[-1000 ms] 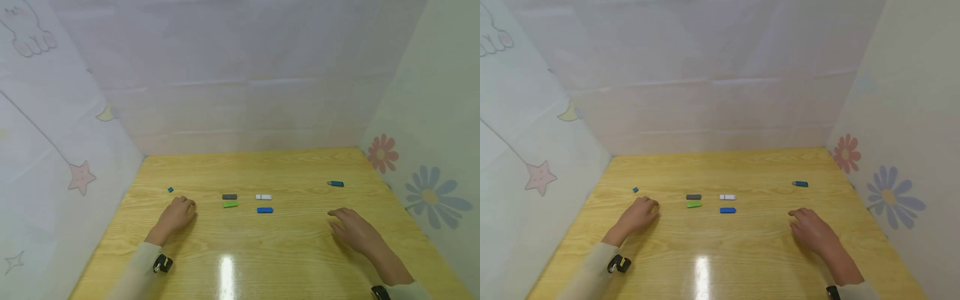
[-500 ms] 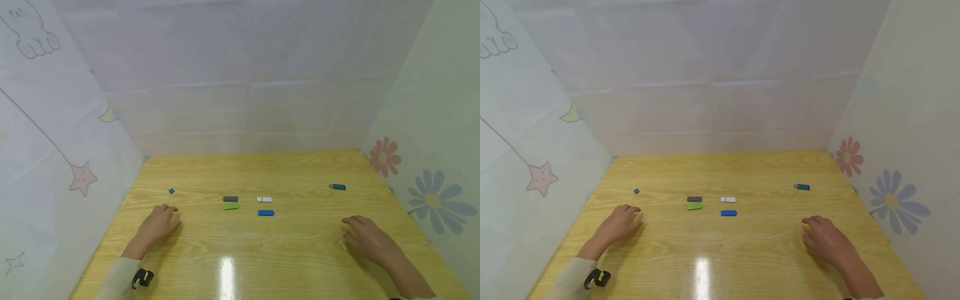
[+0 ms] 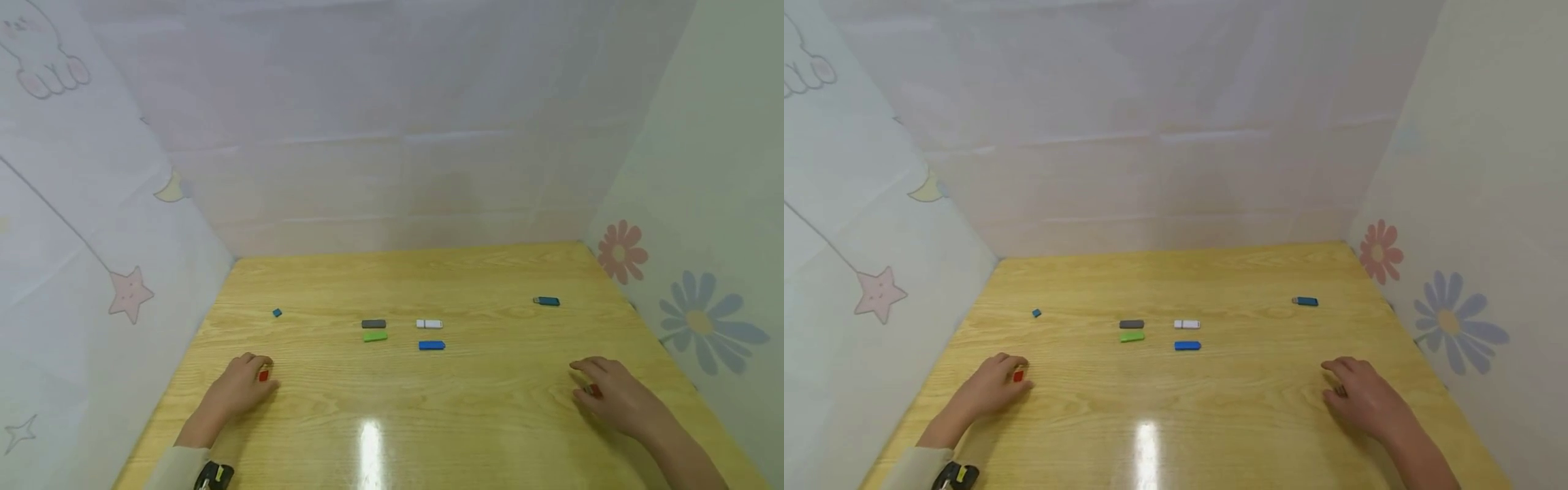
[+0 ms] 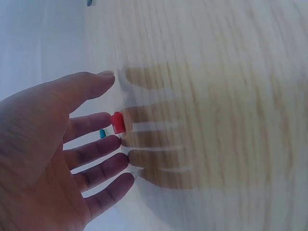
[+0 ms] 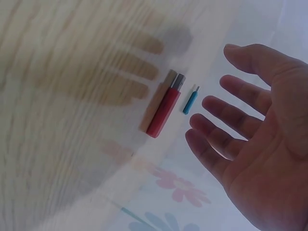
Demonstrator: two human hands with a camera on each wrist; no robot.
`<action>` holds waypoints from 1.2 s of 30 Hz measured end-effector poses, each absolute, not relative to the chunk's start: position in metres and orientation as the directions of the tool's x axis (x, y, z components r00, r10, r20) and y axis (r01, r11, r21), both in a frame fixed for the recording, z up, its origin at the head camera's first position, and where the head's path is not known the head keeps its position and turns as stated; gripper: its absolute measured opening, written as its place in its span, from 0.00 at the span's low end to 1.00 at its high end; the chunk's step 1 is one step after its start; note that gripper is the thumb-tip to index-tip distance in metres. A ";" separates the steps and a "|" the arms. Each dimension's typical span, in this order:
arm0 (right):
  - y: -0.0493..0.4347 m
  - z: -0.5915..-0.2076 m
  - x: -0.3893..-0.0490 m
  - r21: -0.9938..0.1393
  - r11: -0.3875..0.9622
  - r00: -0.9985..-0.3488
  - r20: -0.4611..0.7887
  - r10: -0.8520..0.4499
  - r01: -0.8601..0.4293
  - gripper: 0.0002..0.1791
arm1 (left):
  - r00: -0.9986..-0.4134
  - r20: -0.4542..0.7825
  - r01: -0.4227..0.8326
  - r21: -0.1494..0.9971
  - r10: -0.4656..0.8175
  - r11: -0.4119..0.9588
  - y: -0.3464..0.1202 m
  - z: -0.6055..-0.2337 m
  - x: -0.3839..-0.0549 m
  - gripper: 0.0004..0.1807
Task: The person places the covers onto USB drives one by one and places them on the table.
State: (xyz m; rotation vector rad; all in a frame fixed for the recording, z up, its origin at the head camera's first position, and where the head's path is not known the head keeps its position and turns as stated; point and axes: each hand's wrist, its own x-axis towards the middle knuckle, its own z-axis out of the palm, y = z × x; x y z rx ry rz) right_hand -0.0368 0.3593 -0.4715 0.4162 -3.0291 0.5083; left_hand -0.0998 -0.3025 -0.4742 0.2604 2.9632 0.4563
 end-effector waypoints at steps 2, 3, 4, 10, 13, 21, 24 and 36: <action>0.360 -0.472 -0.037 -0.311 0.909 -0.960 0.099 -0.260 -0.278 0.24 | -0.975 -0.107 0.150 0.322 0.193 0.935 -0.304 -0.474 -0.099 0.26; 0.361 -0.472 -0.037 -0.309 0.909 -0.960 0.102 -0.261 -0.280 0.24 | -0.975 -0.111 0.148 0.329 0.194 0.933 -0.304 -0.474 -0.099 0.25; 0.361 -0.472 -0.036 -0.309 0.910 -0.961 0.099 -0.258 -0.276 0.24 | -0.974 -0.114 0.147 0.333 0.194 0.932 -0.304 -0.474 -0.099 0.25; 0.365 -0.472 -0.035 -0.316 0.914 -0.967 0.052 -0.251 -0.254 0.24 | -0.974 -0.114 0.144 0.358 0.196 0.923 -0.307 -0.475 -0.096 0.22; 0.367 -0.473 -0.035 -0.313 0.915 -0.967 0.049 -0.251 -0.254 0.23 | -0.975 -0.095 0.155 0.365 0.203 0.918 -0.307 -0.475 -0.094 0.20; 0.372 -0.478 -0.032 -0.310 0.916 -0.965 0.028 -0.259 -0.255 0.20 | -0.976 -0.066 0.168 0.376 0.207 0.911 -0.309 -0.476 -0.093 0.14; 0.374 -0.480 -0.033 -0.307 0.917 -0.965 0.020 -0.262 -0.255 0.19 | -0.978 -0.057 0.167 0.373 0.203 0.913 -0.309 -0.477 -0.093 0.10; 0.380 -0.485 -0.033 -0.282 0.915 -0.958 0.067 -0.280 -0.287 0.16 | -0.984 -0.061 0.131 0.378 0.166 0.916 -0.307 -0.478 -0.094 0.06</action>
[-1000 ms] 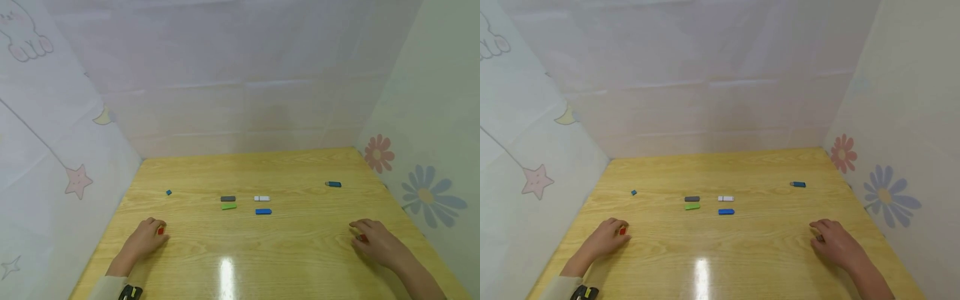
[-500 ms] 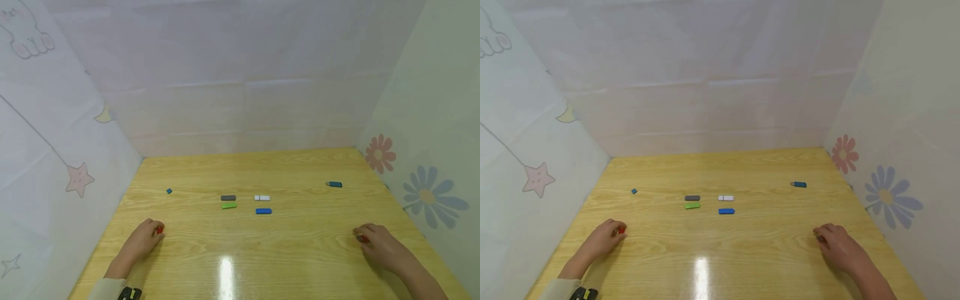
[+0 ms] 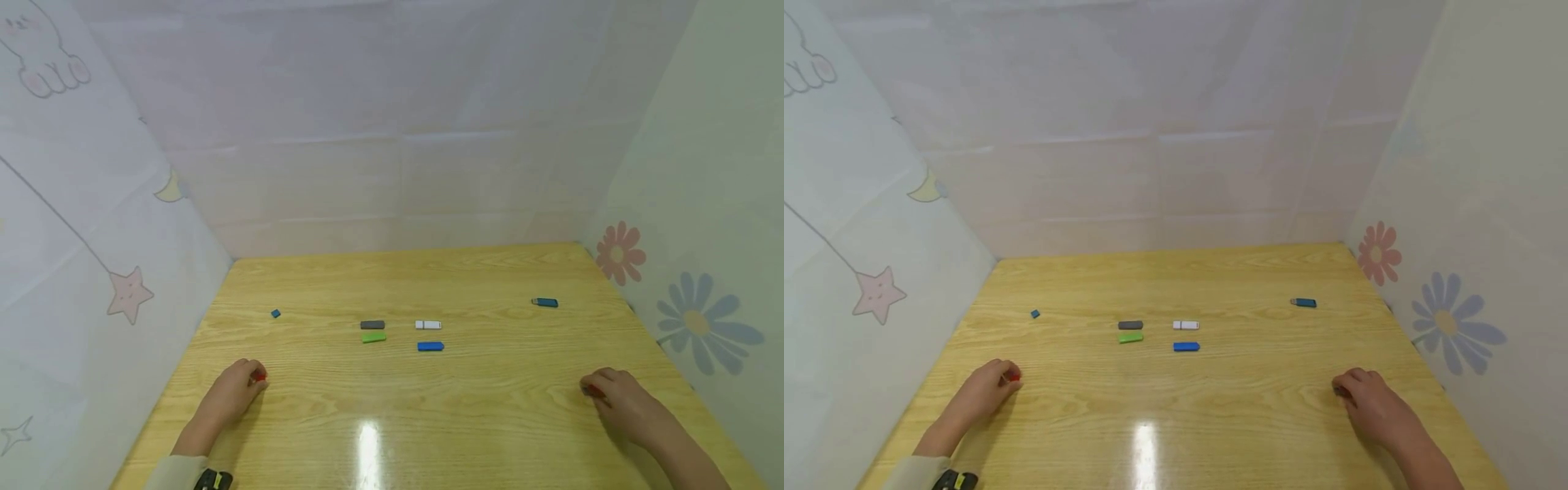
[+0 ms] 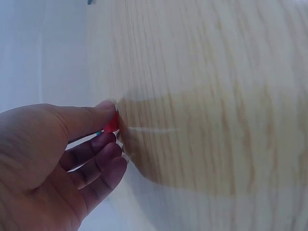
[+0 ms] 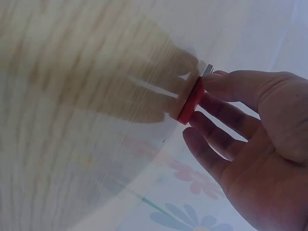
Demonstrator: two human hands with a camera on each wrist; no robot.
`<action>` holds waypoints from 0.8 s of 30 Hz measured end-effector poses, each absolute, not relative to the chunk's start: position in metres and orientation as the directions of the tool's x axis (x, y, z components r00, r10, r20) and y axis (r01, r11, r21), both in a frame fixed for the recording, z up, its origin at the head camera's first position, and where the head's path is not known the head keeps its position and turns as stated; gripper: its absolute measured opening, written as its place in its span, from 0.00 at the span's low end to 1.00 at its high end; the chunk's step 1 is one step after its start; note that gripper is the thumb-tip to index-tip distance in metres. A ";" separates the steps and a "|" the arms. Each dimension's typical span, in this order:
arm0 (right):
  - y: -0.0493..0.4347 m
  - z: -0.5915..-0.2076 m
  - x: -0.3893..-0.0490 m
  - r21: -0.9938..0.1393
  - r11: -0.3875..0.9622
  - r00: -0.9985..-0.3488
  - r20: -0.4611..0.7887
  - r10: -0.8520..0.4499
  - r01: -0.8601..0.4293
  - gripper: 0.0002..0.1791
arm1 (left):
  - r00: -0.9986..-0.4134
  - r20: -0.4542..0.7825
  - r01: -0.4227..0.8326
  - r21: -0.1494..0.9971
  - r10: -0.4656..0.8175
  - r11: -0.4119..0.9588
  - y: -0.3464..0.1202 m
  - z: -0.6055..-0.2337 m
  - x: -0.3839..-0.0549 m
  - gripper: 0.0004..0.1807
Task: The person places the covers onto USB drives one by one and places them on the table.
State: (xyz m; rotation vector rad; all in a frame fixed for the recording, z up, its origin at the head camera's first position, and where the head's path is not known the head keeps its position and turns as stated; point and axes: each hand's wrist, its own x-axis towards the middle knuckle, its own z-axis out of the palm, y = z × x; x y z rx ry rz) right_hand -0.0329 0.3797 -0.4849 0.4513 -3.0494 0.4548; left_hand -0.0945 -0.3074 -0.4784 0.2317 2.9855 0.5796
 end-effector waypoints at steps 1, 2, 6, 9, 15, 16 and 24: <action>0.380 -0.485 -0.033 -0.273 0.919 -0.959 0.069 -0.275 -0.284 0.16 | -0.985 -0.064 0.127 0.382 0.163 0.915 -0.307 -0.478 -0.095 0.06; 0.380 -0.485 -0.033 -0.269 0.921 -0.959 0.072 -0.273 -0.283 0.15 | -0.985 -0.068 0.122 0.386 0.160 0.915 -0.307 -0.478 -0.095 0.06; 0.381 -0.487 -0.033 -0.253 0.931 -0.965 0.069 -0.253 -0.262 0.13 | -0.986 -0.072 0.112 0.402 0.153 0.909 -0.306 -0.476 -0.096 0.07; 0.382 -0.488 -0.033 -0.260 0.935 -0.970 0.054 -0.236 -0.242 0.12 | -0.985 -0.069 0.115 0.408 0.156 0.906 -0.306 -0.476 -0.097 0.07; 0.384 -0.490 -0.035 -0.238 0.935 -0.964 0.097 -0.246 -0.262 0.10 | -0.985 -0.086 0.102 0.417 0.151 0.903 -0.307 -0.476 -0.099 0.06; 0.384 -0.490 -0.035 -0.230 0.936 -0.963 0.109 -0.248 -0.267 0.09 | -0.985 -0.088 0.100 0.418 0.149 0.903 -0.307 -0.476 -0.098 0.06; 0.385 -0.486 -0.038 -0.224 0.947 -0.973 0.060 -0.222 -0.230 0.10 | -0.988 -0.042 0.117 0.416 0.147 0.902 -0.307 -0.477 -0.098 0.07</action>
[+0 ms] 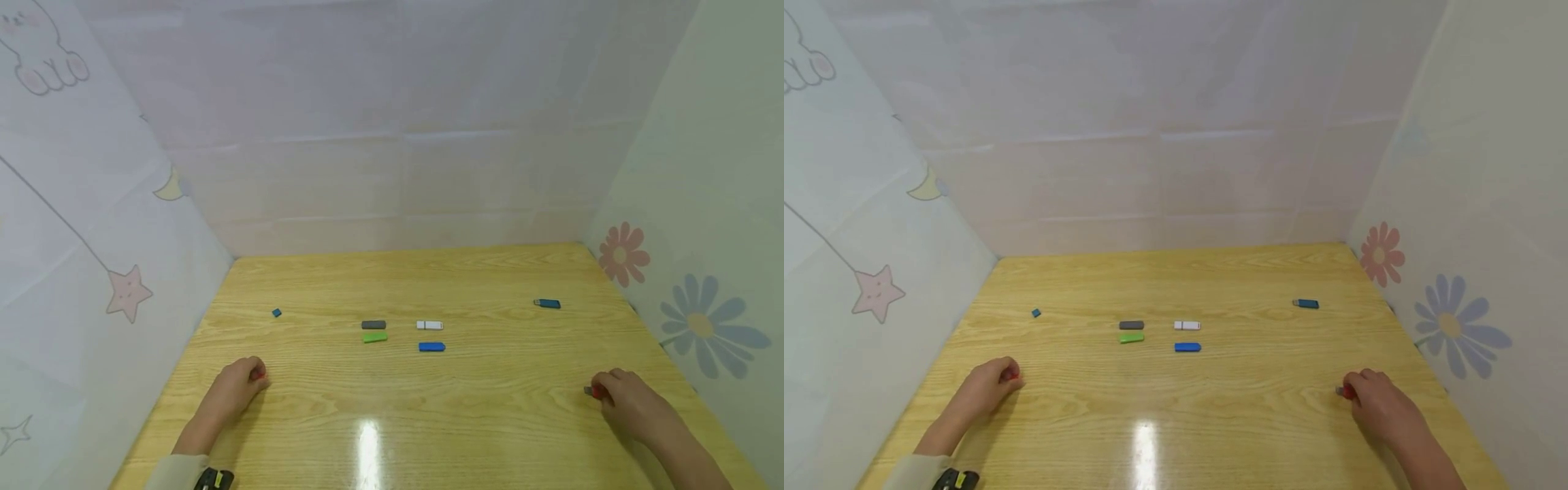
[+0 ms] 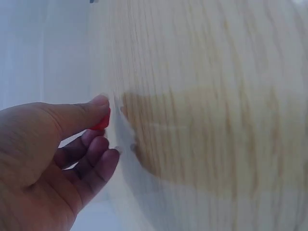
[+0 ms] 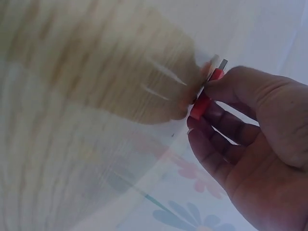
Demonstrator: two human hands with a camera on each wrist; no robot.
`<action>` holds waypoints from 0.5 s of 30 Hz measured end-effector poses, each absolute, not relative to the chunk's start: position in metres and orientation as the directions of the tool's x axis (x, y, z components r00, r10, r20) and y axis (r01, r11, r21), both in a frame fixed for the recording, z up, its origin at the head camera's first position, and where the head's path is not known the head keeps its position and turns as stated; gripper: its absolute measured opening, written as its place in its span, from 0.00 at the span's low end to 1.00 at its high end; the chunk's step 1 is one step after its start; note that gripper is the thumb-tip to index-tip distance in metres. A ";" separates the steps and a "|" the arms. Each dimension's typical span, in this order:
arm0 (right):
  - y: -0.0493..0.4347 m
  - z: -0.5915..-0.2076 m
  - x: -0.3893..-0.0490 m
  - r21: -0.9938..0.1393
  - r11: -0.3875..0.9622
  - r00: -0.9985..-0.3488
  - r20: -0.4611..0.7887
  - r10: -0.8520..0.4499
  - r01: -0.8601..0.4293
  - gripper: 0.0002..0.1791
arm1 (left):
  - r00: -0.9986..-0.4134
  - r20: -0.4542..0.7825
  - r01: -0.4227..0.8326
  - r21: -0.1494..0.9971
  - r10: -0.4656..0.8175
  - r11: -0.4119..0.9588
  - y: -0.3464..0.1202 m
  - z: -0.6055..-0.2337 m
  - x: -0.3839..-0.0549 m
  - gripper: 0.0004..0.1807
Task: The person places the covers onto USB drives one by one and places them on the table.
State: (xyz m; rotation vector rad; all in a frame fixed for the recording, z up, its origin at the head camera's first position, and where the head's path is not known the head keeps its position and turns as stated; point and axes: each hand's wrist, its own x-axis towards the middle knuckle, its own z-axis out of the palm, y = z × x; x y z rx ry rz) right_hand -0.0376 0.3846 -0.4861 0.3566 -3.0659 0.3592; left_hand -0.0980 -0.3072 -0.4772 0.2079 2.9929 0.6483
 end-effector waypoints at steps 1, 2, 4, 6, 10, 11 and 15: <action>0.384 -0.485 -0.038 -0.231 0.947 -0.975 0.049 -0.217 -0.223 0.09 | -0.989 -0.022 0.122 0.415 0.144 0.901 -0.307 -0.477 -0.098 0.06; 0.384 -0.483 -0.038 -0.234 0.948 -0.976 0.044 -0.214 -0.218 0.09 | -0.990 -0.001 0.128 0.416 0.141 0.900 -0.307 -0.478 -0.099 0.06; 0.382 -0.480 -0.039 -0.238 0.949 -0.978 0.044 -0.204 -0.208 0.07 | -0.990 0.052 0.143 0.424 0.133 0.894 -0.305 -0.478 -0.100 0.05; 0.380 -0.477 -0.040 -0.242 0.949 -0.979 0.055 -0.195 -0.203 0.08 | -0.986 0.108 0.160 0.430 0.125 0.889 -0.303 -0.477 -0.101 0.05; 0.376 -0.472 -0.043 -0.237 0.951 -0.980 0.068 -0.186 -0.197 0.13 | -0.980 0.164 0.179 0.459 0.115 0.870 -0.295 -0.475 -0.102 0.06; 0.375 -0.472 -0.043 -0.232 0.953 -0.980 0.068 -0.186 -0.197 0.13 | -0.978 0.170 0.185 0.466 0.118 0.865 -0.293 -0.475 -0.102 0.07; 0.370 -0.470 -0.042 -0.246 0.945 -0.976 0.085 -0.201 -0.216 0.13 | -0.973 0.181 0.216 0.490 0.144 0.845 -0.285 -0.473 -0.104 0.08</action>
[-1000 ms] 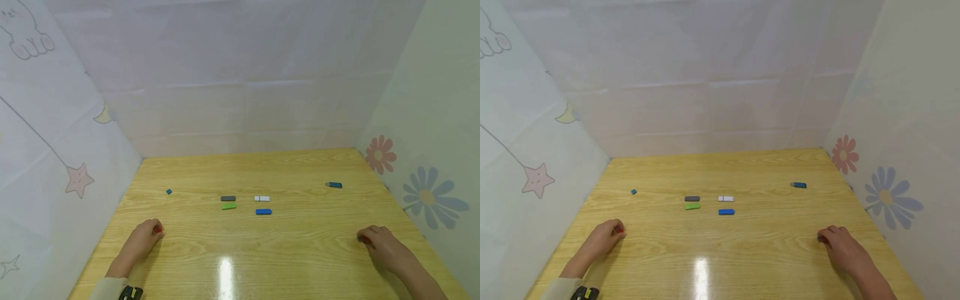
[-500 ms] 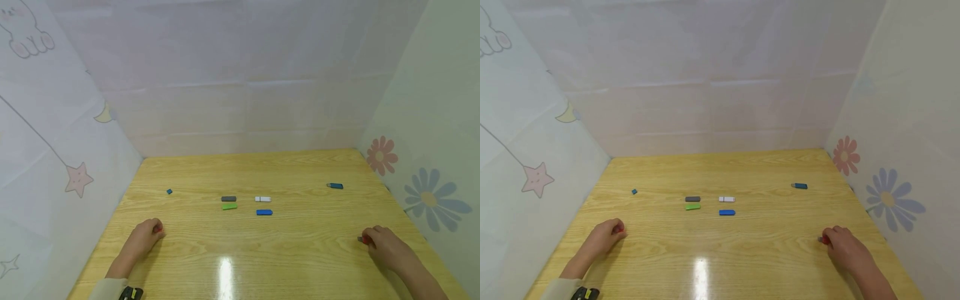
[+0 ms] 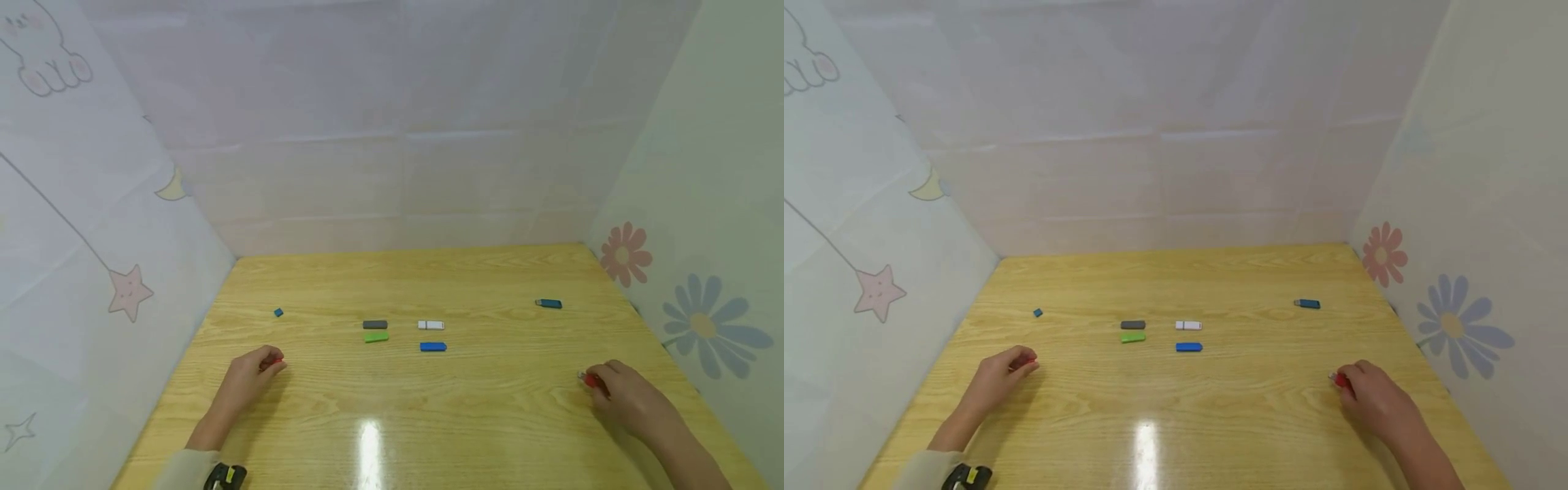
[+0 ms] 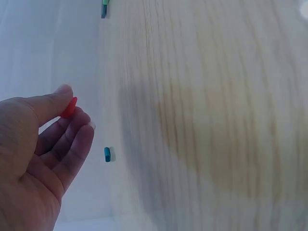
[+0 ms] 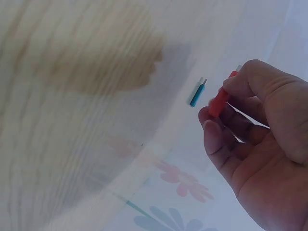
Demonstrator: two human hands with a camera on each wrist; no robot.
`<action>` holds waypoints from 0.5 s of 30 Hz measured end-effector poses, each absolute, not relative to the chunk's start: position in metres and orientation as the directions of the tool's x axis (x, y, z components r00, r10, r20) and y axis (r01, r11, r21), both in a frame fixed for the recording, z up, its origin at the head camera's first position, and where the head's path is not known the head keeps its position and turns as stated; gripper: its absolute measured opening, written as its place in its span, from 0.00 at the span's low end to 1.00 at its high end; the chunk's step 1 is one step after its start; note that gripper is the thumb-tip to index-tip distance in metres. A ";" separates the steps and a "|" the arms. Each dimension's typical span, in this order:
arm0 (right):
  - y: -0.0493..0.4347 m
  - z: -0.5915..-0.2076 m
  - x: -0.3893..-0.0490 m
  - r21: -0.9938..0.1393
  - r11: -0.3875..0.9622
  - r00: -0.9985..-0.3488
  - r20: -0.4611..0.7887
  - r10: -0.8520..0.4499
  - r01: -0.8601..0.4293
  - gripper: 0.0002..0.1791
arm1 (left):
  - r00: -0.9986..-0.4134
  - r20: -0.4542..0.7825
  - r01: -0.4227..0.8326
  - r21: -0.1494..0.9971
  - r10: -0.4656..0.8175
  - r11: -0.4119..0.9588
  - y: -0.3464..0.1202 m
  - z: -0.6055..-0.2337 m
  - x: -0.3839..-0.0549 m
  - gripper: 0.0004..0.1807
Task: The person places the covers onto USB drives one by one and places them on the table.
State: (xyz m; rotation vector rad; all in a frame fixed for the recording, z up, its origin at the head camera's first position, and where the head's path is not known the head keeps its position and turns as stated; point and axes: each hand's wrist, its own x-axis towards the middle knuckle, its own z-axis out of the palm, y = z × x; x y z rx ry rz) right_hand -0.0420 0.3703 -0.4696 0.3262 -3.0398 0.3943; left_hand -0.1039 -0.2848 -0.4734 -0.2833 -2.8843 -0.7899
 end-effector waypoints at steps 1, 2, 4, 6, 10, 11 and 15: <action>0.369 -0.469 -0.042 -0.247 0.943 -0.974 0.095 -0.207 -0.225 0.13 | -0.972 0.183 0.222 0.495 0.149 0.840 -0.283 -0.474 -0.105 0.08; 0.368 -0.469 -0.042 -0.249 0.940 -0.972 0.103 -0.212 -0.232 0.13 | -0.970 0.186 0.231 0.498 0.158 0.836 -0.281 -0.474 -0.105 0.08; 0.366 -0.468 -0.043 -0.260 0.933 -0.968 0.114 -0.225 -0.248 0.13 | -0.969 0.184 0.239 0.505 0.167 0.830 -0.278 -0.474 -0.106 0.08; 0.364 -0.468 -0.044 -0.256 0.932 -0.965 0.121 -0.234 -0.258 0.12 | -0.970 0.175 0.238 0.512 0.170 0.825 -0.275 -0.475 -0.107 0.08; 0.359 -0.468 -0.046 -0.260 0.931 -0.965 0.114 -0.234 -0.257 0.13 | -0.972 0.158 0.234 0.524 0.176 0.819 -0.271 -0.477 -0.109 0.08; 0.358 -0.467 -0.046 -0.260 0.931 -0.965 0.114 -0.234 -0.257 0.12 | -0.972 0.156 0.234 0.527 0.177 0.817 -0.269 -0.477 -0.110 0.08; 0.355 -0.468 -0.049 -0.270 0.923 -0.960 0.130 -0.247 -0.275 0.11 | -0.967 0.169 0.250 0.532 0.188 0.809 -0.263 -0.477 -0.111 0.07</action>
